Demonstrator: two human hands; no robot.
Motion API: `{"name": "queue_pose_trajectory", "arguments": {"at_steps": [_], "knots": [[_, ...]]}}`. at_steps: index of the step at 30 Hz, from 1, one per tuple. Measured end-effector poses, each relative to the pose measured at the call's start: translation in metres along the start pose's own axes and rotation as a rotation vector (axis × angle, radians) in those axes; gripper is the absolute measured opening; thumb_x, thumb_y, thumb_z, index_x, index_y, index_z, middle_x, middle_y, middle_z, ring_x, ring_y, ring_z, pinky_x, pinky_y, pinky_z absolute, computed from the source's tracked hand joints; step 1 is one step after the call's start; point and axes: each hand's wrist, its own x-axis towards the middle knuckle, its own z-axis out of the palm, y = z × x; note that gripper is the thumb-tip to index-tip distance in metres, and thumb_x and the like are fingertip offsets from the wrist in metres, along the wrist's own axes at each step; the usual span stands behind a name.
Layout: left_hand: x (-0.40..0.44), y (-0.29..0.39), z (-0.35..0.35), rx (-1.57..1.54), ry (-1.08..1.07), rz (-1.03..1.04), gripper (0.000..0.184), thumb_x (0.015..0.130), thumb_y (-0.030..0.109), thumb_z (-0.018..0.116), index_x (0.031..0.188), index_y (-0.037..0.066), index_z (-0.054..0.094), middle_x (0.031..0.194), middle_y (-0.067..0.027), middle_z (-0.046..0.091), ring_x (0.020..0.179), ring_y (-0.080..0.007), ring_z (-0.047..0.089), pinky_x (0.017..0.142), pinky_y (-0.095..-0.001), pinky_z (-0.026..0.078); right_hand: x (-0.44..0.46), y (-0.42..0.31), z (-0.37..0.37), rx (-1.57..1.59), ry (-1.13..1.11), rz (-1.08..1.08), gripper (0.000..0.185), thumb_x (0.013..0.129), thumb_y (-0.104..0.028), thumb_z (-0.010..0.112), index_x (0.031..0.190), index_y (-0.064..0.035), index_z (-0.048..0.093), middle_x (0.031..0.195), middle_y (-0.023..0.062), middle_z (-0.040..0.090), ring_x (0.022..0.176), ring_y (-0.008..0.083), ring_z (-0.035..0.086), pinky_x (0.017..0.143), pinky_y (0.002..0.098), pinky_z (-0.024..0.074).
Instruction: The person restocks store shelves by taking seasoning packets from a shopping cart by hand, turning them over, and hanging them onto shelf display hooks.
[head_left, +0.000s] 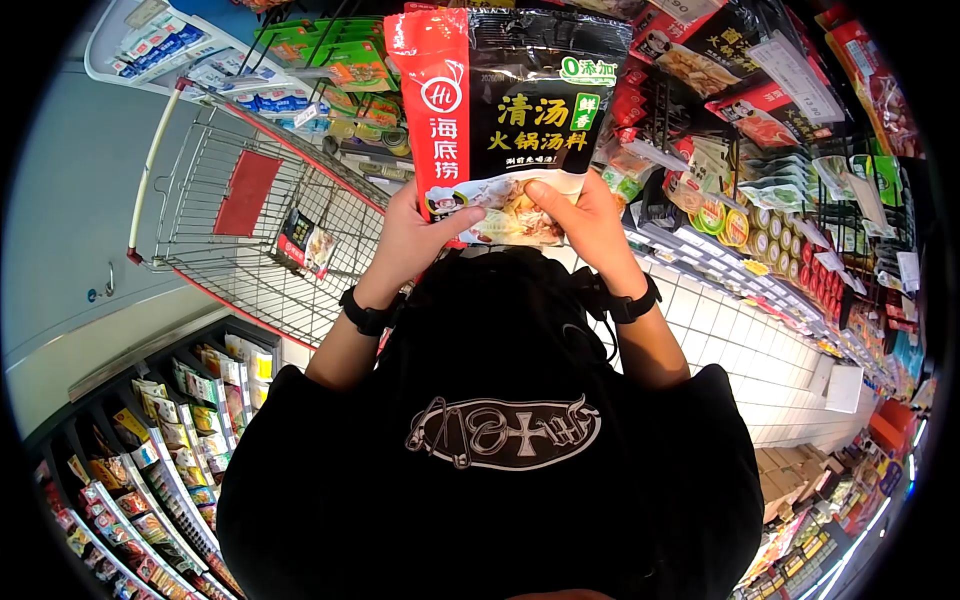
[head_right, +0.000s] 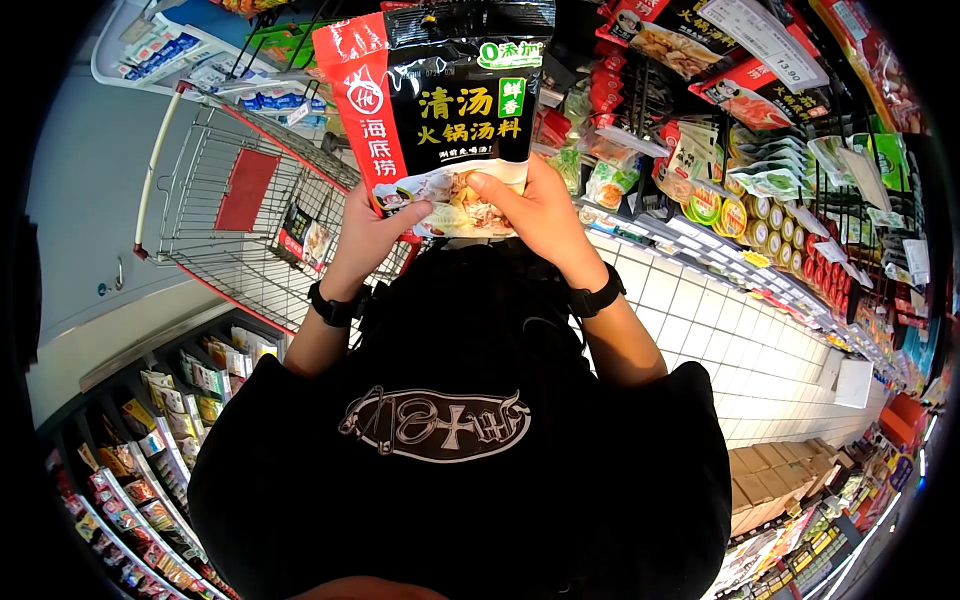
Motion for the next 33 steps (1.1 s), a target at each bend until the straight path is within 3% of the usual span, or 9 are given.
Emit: {"name": "queue_pose_trajectory", "arguments": {"at_steps": [8,10,11,12,13,16,22,29,33], "knots": [[0.0,-0.005,-0.002,0.028,-0.013,0.031,0.038,0.079,0.001,0.072,0.113,-0.001,0.055,0.103,-0.005,0.066,0.092,-0.0102,0.062,0.082,-0.0268,0.05,-0.001,-0.003,0.003,-0.053,0.035,0.062,0.028,0.092,-0.019,0.062,0.113,-0.0015,0.056,0.099,0.003,0.065,0.087,0.0077,0.058,0.077,0.0251,0.0473],[0.001,-0.007,-0.003,0.001,-0.032,0.069,0.064,0.077,0.0,0.073,0.133,0.001,0.04,0.118,-0.0084,0.059,0.104,-0.0133,0.058,0.088,-0.0289,0.048,0.002,-0.001,0.003,-0.075,0.063,0.104,0.03,0.092,-0.021,0.061,0.114,-0.0018,0.055,0.097,0.0024,0.064,0.085,0.0073,0.057,0.075,0.0248,0.0469],[0.003,-0.005,-0.001,0.0,-0.033,0.067,0.064,0.077,0.0,0.073,0.133,0.001,0.04,0.118,-0.0084,0.059,0.104,-0.0133,0.058,0.088,-0.0289,0.048,0.004,0.0,0.002,-0.098,0.093,0.145,0.031,0.093,-0.023,0.06,0.115,-0.002,0.054,0.096,0.0018,0.064,0.083,0.0068,0.056,0.073,0.0245,0.0465],[0.003,-0.001,0.002,-0.031,-0.046,0.173,0.08,0.075,-0.001,0.074,0.14,0.003,0.027,0.127,-0.0096,0.051,0.111,-0.0151,0.054,0.092,-0.0301,0.046,0.007,0.008,0.0,-0.072,0.106,0.181,0.035,0.094,-0.026,0.059,0.118,-0.0021,0.052,0.093,0.0006,0.063,0.08,0.0058,0.055,0.07,0.0236,0.0455],[0.003,0.002,0.004,-0.063,-0.058,0.276,0.097,0.073,-0.002,0.075,0.147,0.005,0.013,0.136,-0.0109,0.044,0.118,-0.0168,0.05,0.096,-0.0314,0.044,0.008,0.011,-0.003,-0.059,0.118,0.182,0.036,0.094,-0.026,0.058,0.12,-0.0022,0.051,0.096,0.0016,0.063,0.083,0.0066,0.055,0.073,0.0239,0.0457],[0.0,0.006,0.004,-0.136,-0.173,0.199,0.116,0.069,-0.003,0.078,0.149,0.009,-0.006,0.143,-0.0113,0.032,0.125,-0.0185,0.042,0.1,-0.0327,0.041,0.012,0.015,-0.005,0.043,0.109,0.084,0.049,0.095,-0.021,0.056,0.136,-0.0029,0.036,0.117,0.0066,0.058,0.103,0.0112,0.054,0.088,0.0262,0.0435],[0.002,0.004,0.0,-0.032,-0.253,0.165,0.113,0.066,-0.003,0.08,0.149,0.008,0.005,0.144,-0.0112,0.03,0.127,-0.0174,0.039,0.102,-0.0323,0.039,0.015,0.012,-0.004,0.094,0.151,0.149,0.054,0.094,-0.02,0.058,0.138,-0.002,0.033,0.118,0.0073,0.058,0.103,0.0106,0.054,0.087,0.0259,0.0446],[0.007,0.002,0.0,0.211,-0.197,0.274,0.118,0.064,0.0,0.082,0.149,0.007,0.002,0.145,-0.0117,0.029,0.128,-0.0185,0.038,0.103,-0.0322,0.036,0.014,0.003,-0.013,-0.022,0.116,0.258,0.04,0.092,-0.022,0.061,0.124,-0.0024,0.048,0.105,0.0042,0.064,0.09,0.0089,0.059,0.08,0.0246,0.0476],[0.027,-0.013,-0.007,0.299,-0.211,0.161,0.114,0.067,0.006,0.081,0.149,0.008,0.001,0.147,-0.0131,0.027,0.13,-0.0219,0.036,0.098,-0.0378,0.043,0.019,0.007,-0.018,-0.064,0.159,-0.011,0.04,0.091,-0.016,0.06,0.126,-0.0012,0.047,0.111,0.0075,0.062,0.1,0.0122,0.056,0.087,0.0274,0.0441]]}}
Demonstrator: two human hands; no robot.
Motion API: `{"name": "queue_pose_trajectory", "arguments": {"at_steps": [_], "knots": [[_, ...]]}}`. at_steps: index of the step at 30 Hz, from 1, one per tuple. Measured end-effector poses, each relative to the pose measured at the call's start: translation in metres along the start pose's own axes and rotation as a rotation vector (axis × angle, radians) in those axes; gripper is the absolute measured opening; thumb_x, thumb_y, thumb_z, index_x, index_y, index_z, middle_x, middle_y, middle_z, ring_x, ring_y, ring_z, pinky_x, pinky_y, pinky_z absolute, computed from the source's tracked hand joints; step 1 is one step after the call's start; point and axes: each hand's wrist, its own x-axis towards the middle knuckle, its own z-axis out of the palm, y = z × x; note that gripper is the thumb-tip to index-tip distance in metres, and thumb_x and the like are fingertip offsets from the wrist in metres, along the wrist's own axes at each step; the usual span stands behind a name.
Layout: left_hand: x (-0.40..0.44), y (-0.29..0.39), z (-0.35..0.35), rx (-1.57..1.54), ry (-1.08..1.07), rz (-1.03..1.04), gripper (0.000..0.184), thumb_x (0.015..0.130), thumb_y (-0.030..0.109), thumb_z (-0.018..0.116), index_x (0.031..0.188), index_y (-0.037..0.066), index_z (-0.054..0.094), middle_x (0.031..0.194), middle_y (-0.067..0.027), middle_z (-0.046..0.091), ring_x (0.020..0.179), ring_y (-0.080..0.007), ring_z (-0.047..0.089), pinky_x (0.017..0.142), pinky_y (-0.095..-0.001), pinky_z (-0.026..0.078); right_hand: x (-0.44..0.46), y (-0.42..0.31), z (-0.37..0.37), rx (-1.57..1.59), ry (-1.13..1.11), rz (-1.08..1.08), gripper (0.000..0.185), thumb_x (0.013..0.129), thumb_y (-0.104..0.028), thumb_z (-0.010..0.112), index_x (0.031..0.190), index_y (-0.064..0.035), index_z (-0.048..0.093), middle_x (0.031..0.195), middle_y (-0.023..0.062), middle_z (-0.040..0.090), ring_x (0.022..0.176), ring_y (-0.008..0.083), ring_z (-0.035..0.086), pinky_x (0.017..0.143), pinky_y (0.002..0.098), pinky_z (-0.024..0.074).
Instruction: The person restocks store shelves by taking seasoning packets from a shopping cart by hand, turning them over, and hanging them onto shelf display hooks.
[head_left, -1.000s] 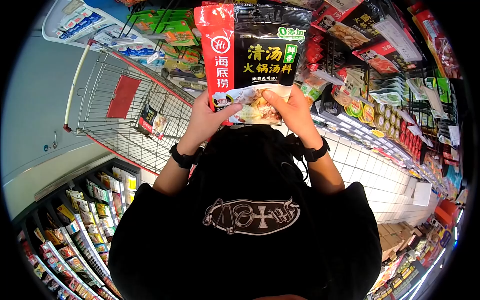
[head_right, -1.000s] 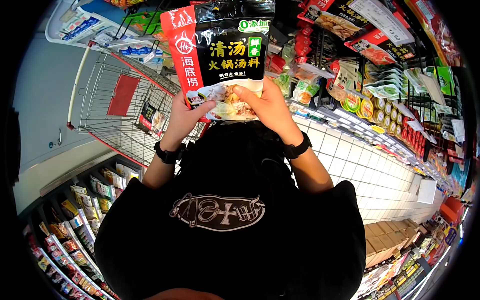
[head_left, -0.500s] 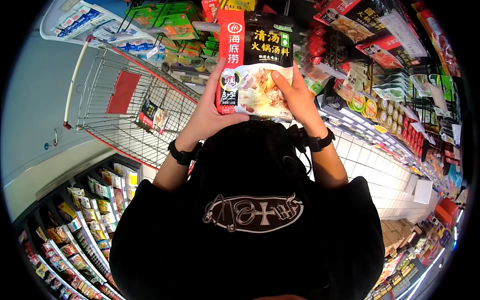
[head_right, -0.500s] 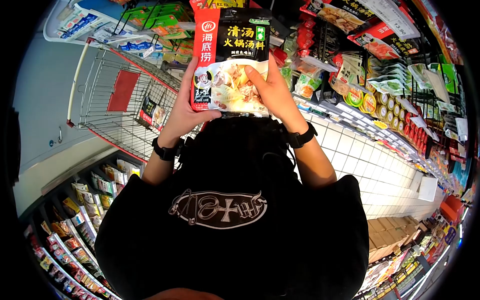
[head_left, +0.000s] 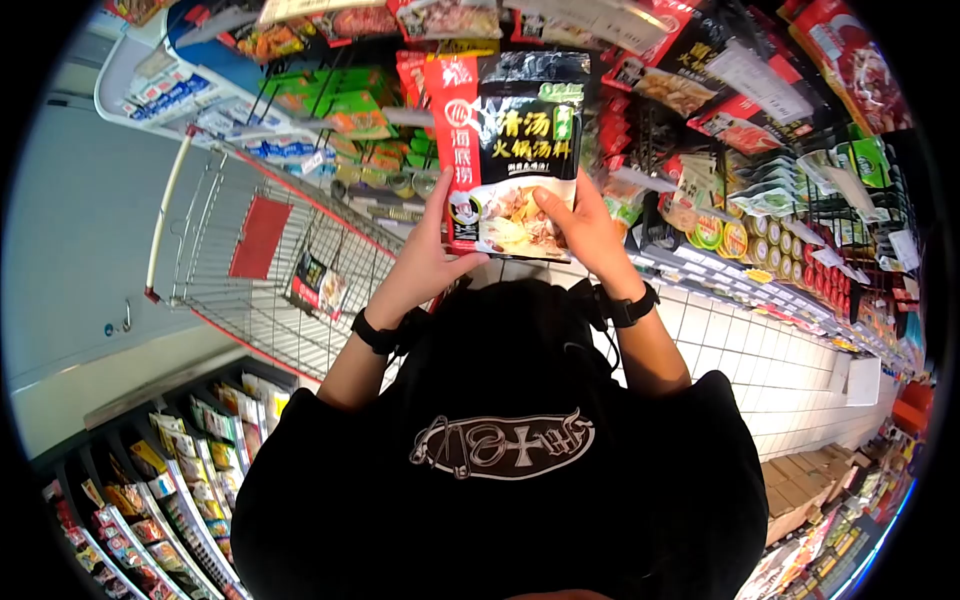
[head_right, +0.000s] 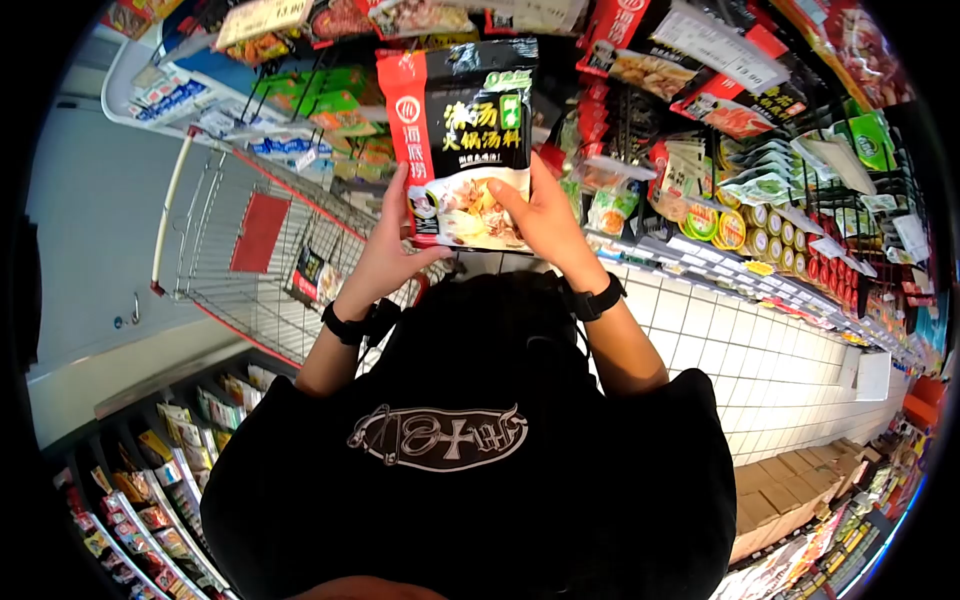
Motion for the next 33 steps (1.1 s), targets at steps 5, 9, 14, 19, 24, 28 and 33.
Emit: {"name": "queue_pose_trajectory", "arguments": {"at_steps": [5,9,14,19,24,28,33], "knots": [[0.035,0.045,-0.016,0.549,0.145,0.299,0.077,0.076,0.014,0.073,0.142,0.012,0.035,0.148,-0.013,0.028,0.133,-0.0293,0.035,0.1,-0.0424,0.039,0.007,0.003,-0.023,-0.22,0.08,-0.16,0.037,0.089,-0.015,0.061,0.12,-0.0003,0.049,0.104,0.0104,0.062,0.099,0.0146,0.055,0.087,0.028,0.042],[0.076,0.073,-0.014,0.201,0.157,0.402,0.059,0.086,0.01,0.063,0.139,0.003,0.038,0.144,-0.014,0.034,0.13,-0.0254,0.04,0.1,-0.0389,0.041,0.011,0.006,-0.042,-0.156,0.191,-0.163,0.036,0.09,-0.015,0.061,0.119,0.0023,0.048,0.109,0.009,0.058,0.1,0.0142,0.051,0.089,0.0271,0.0401],[0.126,0.105,0.009,-0.375,0.168,0.478,0.052,0.087,0.009,0.062,0.133,-0.004,0.041,0.134,-0.0145,0.047,0.118,-0.0214,0.051,0.101,-0.0346,0.039,0.013,-0.013,-0.058,-0.033,0.189,-0.176,0.034,0.092,-0.013,0.057,0.122,0.0002,0.048,0.112,0.0072,0.057,0.101,0.0118,0.051,0.09,0.027,0.0406],[0.128,0.135,0.007,-0.609,-0.021,0.391,0.028,0.091,0.011,0.056,0.117,-0.001,0.055,0.111,-0.0105,0.064,0.104,-0.0179,0.06,0.093,-0.0316,0.045,0.011,-0.019,-0.063,-0.008,0.16,-0.213,0.041,0.092,-0.012,0.058,0.128,0.0016,0.044,0.117,0.0058,0.056,0.104,0.0105,0.05,0.091,0.0254,0.0404],[0.129,0.151,0.002,-0.437,-0.054,0.577,0.028,0.093,0.012,0.055,0.113,-0.006,0.059,0.103,-0.0164,0.066,0.094,-0.0222,0.065,0.083,-0.032,0.052,0.012,-0.035,-0.059,0.008,0.102,-0.27,0.037,0.091,-0.011,0.059,0.124,0.0015,0.047,0.112,0.006,0.058,0.101,0.0105,0.051,0.089,0.0261,0.0418],[0.129,0.162,0.004,-0.359,0.1,0.521,0.027,0.094,0.017,0.056,0.108,-0.005,0.063,0.097,-0.0148,0.068,0.086,-0.0187,0.066,0.072,-0.0264,0.052,0.022,-0.036,-0.062,-0.053,0.098,-0.326,0.035,0.09,-0.015,0.06,0.12,0.0002,0.05,0.108,0.0078,0.06,0.098,0.0121,0.054,0.087,0.0276,0.0427],[0.131,0.159,0.007,-0.224,0.25,0.506,0.028,0.094,0.021,0.058,0.104,-0.003,0.066,0.091,-0.0111,0.07,0.079,-0.0122,0.065,0.065,-0.0217,0.049,0.032,-0.037,-0.06,0.005,0.088,-0.342,0.034,0.09,-0.016,0.06,0.118,0.0012,0.05,0.108,0.0079,0.061,0.098,0.0118,0.054,0.087,0.0282,0.0433]]}}
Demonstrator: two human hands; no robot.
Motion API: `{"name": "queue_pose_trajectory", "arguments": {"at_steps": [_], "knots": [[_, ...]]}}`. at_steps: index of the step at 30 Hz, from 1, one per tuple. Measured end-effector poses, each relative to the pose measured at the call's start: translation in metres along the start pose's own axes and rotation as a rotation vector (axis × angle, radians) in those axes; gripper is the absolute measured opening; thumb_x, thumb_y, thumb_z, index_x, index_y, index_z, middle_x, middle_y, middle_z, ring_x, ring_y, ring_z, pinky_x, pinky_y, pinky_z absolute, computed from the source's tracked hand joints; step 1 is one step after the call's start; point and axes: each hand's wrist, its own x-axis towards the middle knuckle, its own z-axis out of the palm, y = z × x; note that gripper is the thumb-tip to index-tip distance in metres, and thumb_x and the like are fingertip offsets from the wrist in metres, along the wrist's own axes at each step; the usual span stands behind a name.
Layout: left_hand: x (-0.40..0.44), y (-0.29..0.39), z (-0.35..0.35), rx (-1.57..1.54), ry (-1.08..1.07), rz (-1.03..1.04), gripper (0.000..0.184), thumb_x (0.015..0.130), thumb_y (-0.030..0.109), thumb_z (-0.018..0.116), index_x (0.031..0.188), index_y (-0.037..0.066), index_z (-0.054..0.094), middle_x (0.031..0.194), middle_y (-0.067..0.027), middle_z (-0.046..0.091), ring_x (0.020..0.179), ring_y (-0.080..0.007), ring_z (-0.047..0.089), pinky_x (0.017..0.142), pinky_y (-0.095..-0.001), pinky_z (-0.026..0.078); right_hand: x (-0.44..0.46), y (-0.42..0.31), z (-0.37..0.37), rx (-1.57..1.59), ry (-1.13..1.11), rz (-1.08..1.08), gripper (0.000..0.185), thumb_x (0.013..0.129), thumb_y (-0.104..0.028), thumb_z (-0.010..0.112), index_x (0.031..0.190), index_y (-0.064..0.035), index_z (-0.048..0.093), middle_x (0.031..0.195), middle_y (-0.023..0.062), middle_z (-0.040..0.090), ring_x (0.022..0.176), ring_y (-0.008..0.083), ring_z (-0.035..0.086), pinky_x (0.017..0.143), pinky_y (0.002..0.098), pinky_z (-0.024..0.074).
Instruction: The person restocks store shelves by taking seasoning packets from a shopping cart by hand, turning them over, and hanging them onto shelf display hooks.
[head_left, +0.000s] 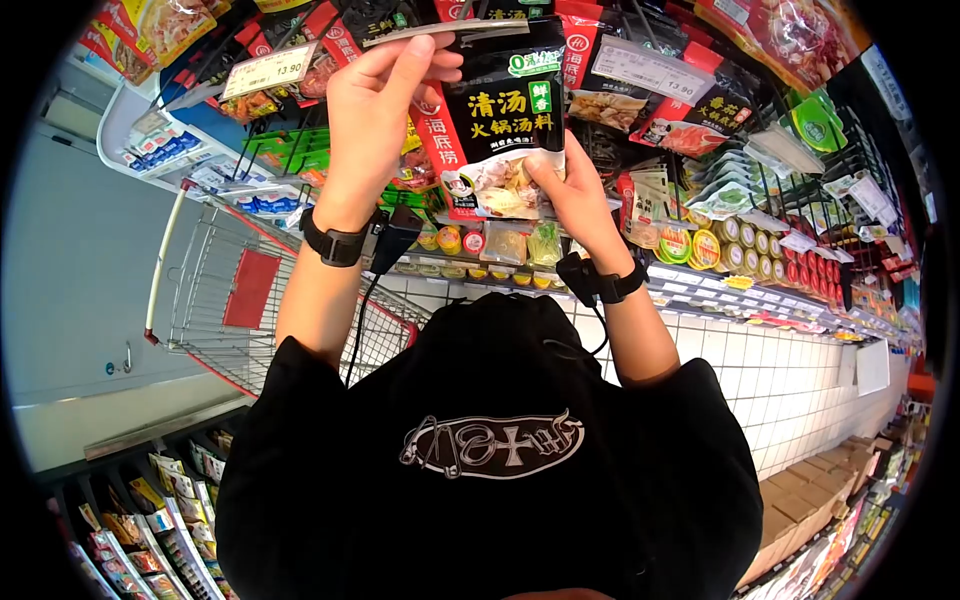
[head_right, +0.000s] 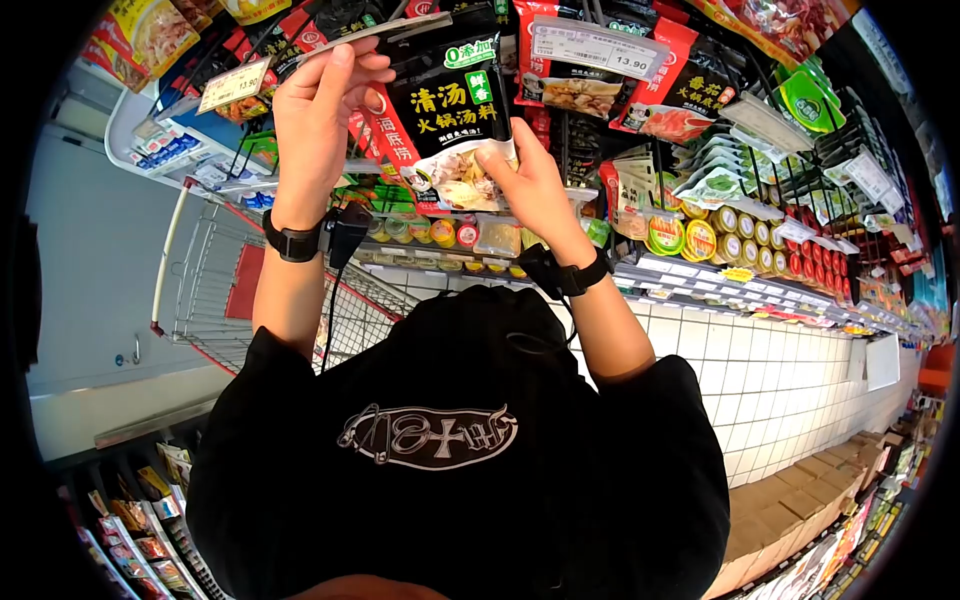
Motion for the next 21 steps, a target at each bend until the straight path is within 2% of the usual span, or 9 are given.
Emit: {"name": "queue_pose_trajectory", "arguments": {"at_steps": [4,6,7,8,10,11,12,14,21], "knots": [[-0.003,-0.005,0.005,0.131,0.065,0.127,0.026,0.093,0.021,0.06,0.102,-0.003,0.067,0.089,-0.0086,0.07,0.074,-0.008,0.062,0.063,-0.0206,0.047,0.0,0.001,0.003,0.092,-0.031,0.023,0.032,0.091,-0.013,0.059,0.118,0.0006,0.05,0.108,0.0074,0.06,0.099,0.0105,0.054,0.087,0.0272,0.0437],[-0.008,-0.015,0.002,0.386,0.097,0.149,0.023,0.09,0.019,0.063,0.1,-0.001,0.068,0.086,-0.0068,0.07,0.069,-0.0056,0.059,0.061,-0.0214,0.046,0.001,0.004,0.003,0.087,-0.038,0.014,0.03,0.092,-0.012,0.059,0.117,0.0004,0.05,0.107,0.007,0.06,0.099,0.0104,0.054,0.087,0.027,0.0442],[-0.005,-0.021,0.005,0.451,0.12,0.338,0.021,0.086,0.018,0.068,0.099,0.002,0.068,0.08,-0.0064,0.068,0.065,-0.0077,0.058,0.061,-0.0246,0.046,0.0,0.004,0.003,0.108,-0.035,0.038,0.029,0.092,-0.013,0.059,0.116,0.0004,0.05,0.106,0.0069,0.061,0.098,0.0104,0.054,0.086,0.027,0.0444],[-0.008,-0.022,0.004,0.652,0.106,0.339,0.019,0.082,0.014,0.069,0.098,0.004,0.069,0.078,-0.0086,0.067,0.066,-0.0154,0.061,0.062,-0.0285,0.048,0.0,0.004,0.003,0.128,-0.03,0.063,0.029,0.091,-0.013,0.059,0.115,0.0005,0.05,0.105,0.0069,0.061,0.097,0.0105,0.055,0.085,0.0271,0.0446],[-0.008,-0.024,0.011,0.757,0.087,0.511,0.017,0.08,0.012,0.069,0.096,0.005,0.069,0.078,-0.0108,0.066,0.068,-0.0244,0.062,0.063,-0.0318,0.049,0.003,0.008,0.001,0.096,-0.03,0.037,0.029,0.091,-0.013,0.06,0.114,0.0006,0.05,0.105,0.0072,0.061,0.097,0.0106,0.055,0.085,0.0273,0.0447],[-0.011,-0.024,0.014,0.77,0.089,0.431,0.016,0.078,0.009,0.068,0.094,0.005,0.069,0.084,-0.0122,0.066,0.076,-0.0293,0.062,0.067,-0.0343,0.049,0.005,0.01,0.0,0.063,-0.027,0.012,0.029,0.091,-0.014,0.06,0.113,0.0007,0.05,0.104,0.0076,0.061,0.096,0.0106,0.055,0.084,0.0274,0.0448],[-0.01,-0.027,0.015,0.771,0.087,0.434,0.016,0.078,0.009,0.068,0.094,0.005,0.069,0.084,-0.0122,0.066,0.076,-0.0293,0.062,0.067,-0.0343,0.049,0.007,0.011,0.0,0.064,-0.025,0.008,0.029,0.091,-0.014,0.06,0.113,0.0007,0.05,0.104,0.0076,0.061,0.096,0.0106,0.055,0.084,0.0274,0.0448],[-0.007,-0.034,0.016,0.922,0.118,0.674,0.016,0.077,0.008,0.069,0.093,0.006,0.069,0.089,-0.0119,0.065,0.08,-0.0301,0.061,0.071,-0.0364,0.048,0.012,0.012,-0.002,0.023,-0.023,0.008,0.03,0.09,-0.015,0.061,0.113,0.0005,0.05,0.103,0.0081,0.062,0.095,0.0109,0.055,0.084,0.0278,0.0447],[-0.011,-0.059,0.024,1.122,0.193,0.802,0.018,0.075,0.005,0.066,0.093,0.004,0.067,0.091,-0.0136,0.059,0.082,-0.0341,0.056,0.074,-0.0408,0.046,0.023,0.024,-0.003,-0.011,-0.014,-0.06,0.032,0.089,-0.018,0.062,0.113,-0.0016,0.051,0.099,0.0088,0.063,0.092,0.0125,0.057,0.082,0.0292,0.0452]]}}
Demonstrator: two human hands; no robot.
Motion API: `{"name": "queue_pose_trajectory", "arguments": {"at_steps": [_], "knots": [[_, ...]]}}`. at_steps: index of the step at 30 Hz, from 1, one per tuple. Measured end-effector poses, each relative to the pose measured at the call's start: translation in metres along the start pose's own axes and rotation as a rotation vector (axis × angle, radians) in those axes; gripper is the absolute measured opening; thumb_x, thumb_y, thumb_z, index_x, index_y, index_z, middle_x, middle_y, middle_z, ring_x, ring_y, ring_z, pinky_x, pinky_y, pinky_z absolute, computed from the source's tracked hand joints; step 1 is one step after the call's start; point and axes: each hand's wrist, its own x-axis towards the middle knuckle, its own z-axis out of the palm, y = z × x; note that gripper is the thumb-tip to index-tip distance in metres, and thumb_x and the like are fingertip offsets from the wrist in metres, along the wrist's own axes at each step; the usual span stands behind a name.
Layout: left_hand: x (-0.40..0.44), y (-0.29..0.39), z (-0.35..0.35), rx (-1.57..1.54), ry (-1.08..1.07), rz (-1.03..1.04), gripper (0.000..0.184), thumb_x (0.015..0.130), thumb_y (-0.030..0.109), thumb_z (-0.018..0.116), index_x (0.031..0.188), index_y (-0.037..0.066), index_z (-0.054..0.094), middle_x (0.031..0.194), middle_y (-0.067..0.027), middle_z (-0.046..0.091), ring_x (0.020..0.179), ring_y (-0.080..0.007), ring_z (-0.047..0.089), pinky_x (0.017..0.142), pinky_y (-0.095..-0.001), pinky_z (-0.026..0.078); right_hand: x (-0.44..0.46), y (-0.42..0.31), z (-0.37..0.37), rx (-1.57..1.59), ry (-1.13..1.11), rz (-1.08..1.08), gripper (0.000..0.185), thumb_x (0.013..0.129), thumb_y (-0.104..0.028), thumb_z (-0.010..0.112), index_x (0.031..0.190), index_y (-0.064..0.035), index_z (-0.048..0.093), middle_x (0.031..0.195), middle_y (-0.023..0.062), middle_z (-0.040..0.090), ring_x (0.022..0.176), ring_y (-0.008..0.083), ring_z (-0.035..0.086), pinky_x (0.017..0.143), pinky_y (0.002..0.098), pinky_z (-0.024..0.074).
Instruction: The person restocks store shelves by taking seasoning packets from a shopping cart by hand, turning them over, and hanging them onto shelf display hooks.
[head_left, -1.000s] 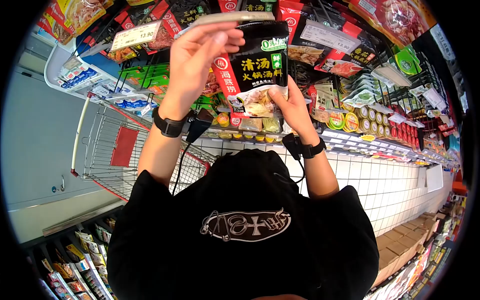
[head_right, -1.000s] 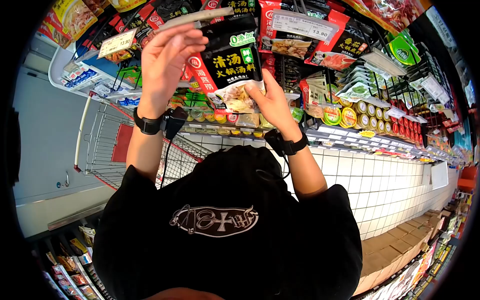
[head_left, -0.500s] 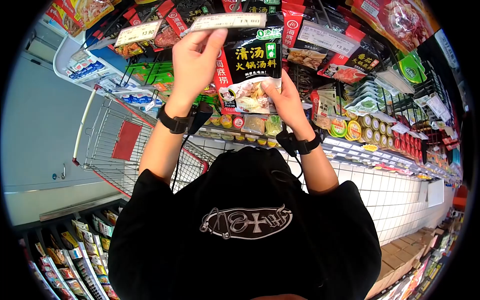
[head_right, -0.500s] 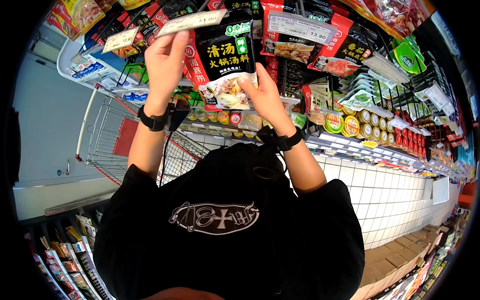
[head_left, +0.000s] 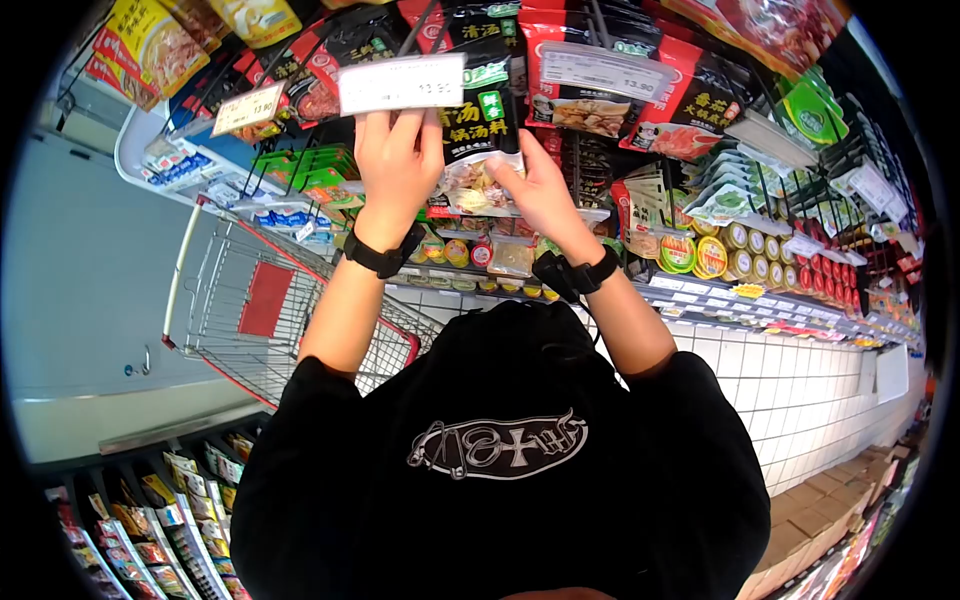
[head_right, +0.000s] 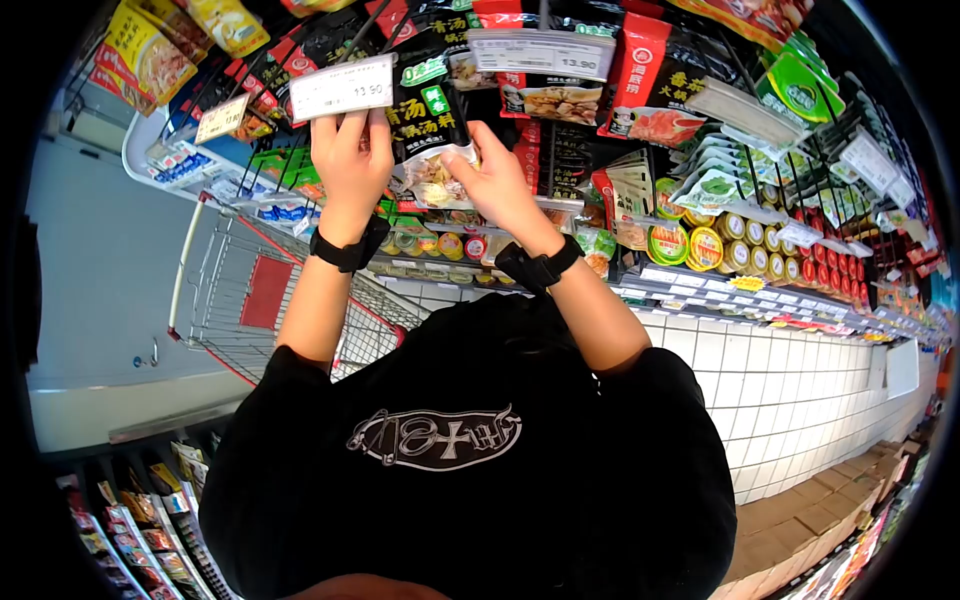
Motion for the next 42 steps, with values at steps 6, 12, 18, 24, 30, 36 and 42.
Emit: {"name": "queue_pose_trajectory", "arguments": {"at_steps": [6,12,18,24,30,36,42], "knots": [[-0.008,0.018,0.009,0.094,-0.05,-0.059,0.029,0.081,0.008,0.065,0.108,-0.002,0.061,0.103,-0.0212,0.052,0.088,-0.0367,0.054,0.077,-0.0417,0.044,0.002,-0.002,-0.011,-0.094,-0.013,-0.089,0.031,0.088,-0.021,0.062,0.111,-0.0026,0.051,0.08,0.0078,0.063,0.063,0.01,0.055,0.057,0.0273,0.044],[-0.018,0.024,0.024,0.093,-0.079,-0.098,0.043,0.084,0.018,0.06,0.117,-0.008,0.048,0.119,-0.0255,0.048,0.111,-0.046,0.042,0.097,-0.0519,0.032,0.005,-0.015,-0.023,-0.168,-0.099,-0.079,0.034,0.088,-0.021,0.062,0.114,-0.0023,0.051,0.082,0.0116,0.064,0.067,0.0152,0.058,0.062,0.0304,0.0456],[-0.024,0.025,0.03,0.148,-0.121,-0.134,0.05,0.087,0.025,0.056,0.122,-0.009,0.043,0.125,-0.0284,0.043,0.119,-0.0486,0.036,0.102,-0.0561,0.024,0.007,-0.016,-0.027,-0.192,-0.152,-0.088,0.037,0.087,-0.021,0.061,0.117,-0.0012,0.05,0.081,0.0139,0.064,0.068,0.0172,0.058,0.063,0.0325,0.0465],[-0.024,0.012,0.027,0.136,-0.038,-0.047,0.048,0.09,0.02,0.054,0.125,-0.01,0.043,0.124,-0.0292,0.048,0.116,-0.0478,0.042,0.104,-0.0516,0.027,0.013,-0.02,-0.022,-0.107,-0.215,-0.05,0.036,0.087,-0.017,0.062,0.116,-0.0001,0.05,0.076,0.0117,0.061,0.063,0.0147,0.057,0.059,0.0314,0.0463],[-0.012,0.014,0.022,0.087,-0.07,-0.001,0.043,0.089,0.013,0.051,0.128,-0.004,0.05,0.121,-0.0207,0.053,0.11,-0.0396,0.048,0.098,-0.0447,0.033,0.008,-0.01,-0.027,-0.045,-0.317,0.086,0.042,0.089,-0.017,0.062,0.125,-0.0006,0.049,0.094,0.0067,0.064,0.08,0.0075,0.053,0.072,0.0265,0.0468],[-0.017,0.011,0.034,0.054,-0.134,-0.024,0.048,0.091,0.016,0.05,0.137,0.003,0.045,0.129,-0.0242,0.046,0.122,-0.0417,0.039,0.105,-0.0481,0.025,0.011,-0.01,-0.024,-0.107,-0.212,0.046,0.044,0.086,-0.018,0.064,0.123,-0.0009,0.05,0.082,0.0126,0.065,0.066,0.0144,0.061,0.061,0.0306,0.048],[-0.006,0.002,0.053,0.068,-0.223,-0.084,0.051,0.094,0.024,0.048,0.142,0.01,0.038,0.144,-0.0253,0.032,0.133,-0.0446,0.027,0.11,-0.0491,0.019,0.006,0.004,-0.035,-0.107,-0.092,-0.014,0.046,0.087,-0.018,0.062,0.127,-0.0027,0.047,0.107,0.017,0.064,0.097,0.0233,0.063,0.078,0.0333,0.0497]]}}
